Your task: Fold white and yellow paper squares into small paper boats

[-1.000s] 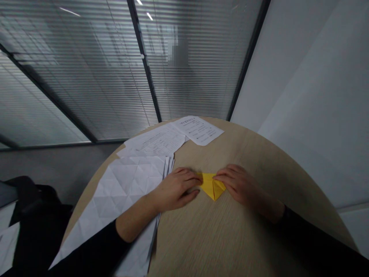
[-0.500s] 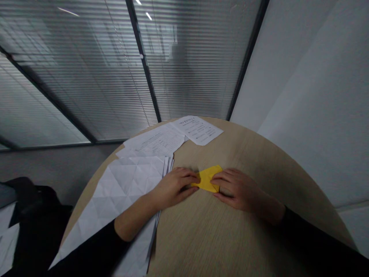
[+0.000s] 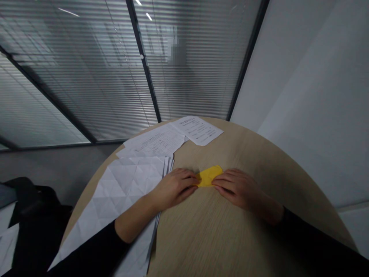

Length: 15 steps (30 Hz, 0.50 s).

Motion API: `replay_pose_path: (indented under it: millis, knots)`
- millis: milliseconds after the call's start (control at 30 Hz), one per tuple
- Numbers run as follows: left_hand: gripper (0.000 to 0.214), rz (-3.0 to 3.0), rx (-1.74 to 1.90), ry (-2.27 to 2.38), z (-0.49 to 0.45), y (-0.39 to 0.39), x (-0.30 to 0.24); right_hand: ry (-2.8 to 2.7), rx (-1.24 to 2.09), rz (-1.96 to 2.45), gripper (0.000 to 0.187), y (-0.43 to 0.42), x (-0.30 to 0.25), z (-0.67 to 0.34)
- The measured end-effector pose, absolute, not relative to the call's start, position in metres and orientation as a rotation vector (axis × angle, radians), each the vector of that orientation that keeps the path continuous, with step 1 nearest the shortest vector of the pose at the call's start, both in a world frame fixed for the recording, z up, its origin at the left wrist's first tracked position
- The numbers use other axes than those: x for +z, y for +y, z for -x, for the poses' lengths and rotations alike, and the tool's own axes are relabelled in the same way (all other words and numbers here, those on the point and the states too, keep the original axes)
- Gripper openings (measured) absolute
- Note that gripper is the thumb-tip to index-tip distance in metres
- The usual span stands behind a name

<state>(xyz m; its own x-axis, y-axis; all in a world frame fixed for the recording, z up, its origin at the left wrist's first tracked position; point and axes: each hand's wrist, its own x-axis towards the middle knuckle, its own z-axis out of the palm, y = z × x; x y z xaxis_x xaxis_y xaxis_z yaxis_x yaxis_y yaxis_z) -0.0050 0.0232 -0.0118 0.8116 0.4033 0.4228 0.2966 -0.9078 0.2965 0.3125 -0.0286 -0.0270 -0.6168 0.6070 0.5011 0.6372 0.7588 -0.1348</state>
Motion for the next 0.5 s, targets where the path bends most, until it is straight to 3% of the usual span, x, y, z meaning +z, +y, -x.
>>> replay_pose_path:
  millis: [500]
  knots:
    - [0.039,-2.784,0.782,0.544,0.0059,0.0229,-0.013,-2.377,-0.088,0.948,0.021,-0.0264,-0.0309,-0.3122]
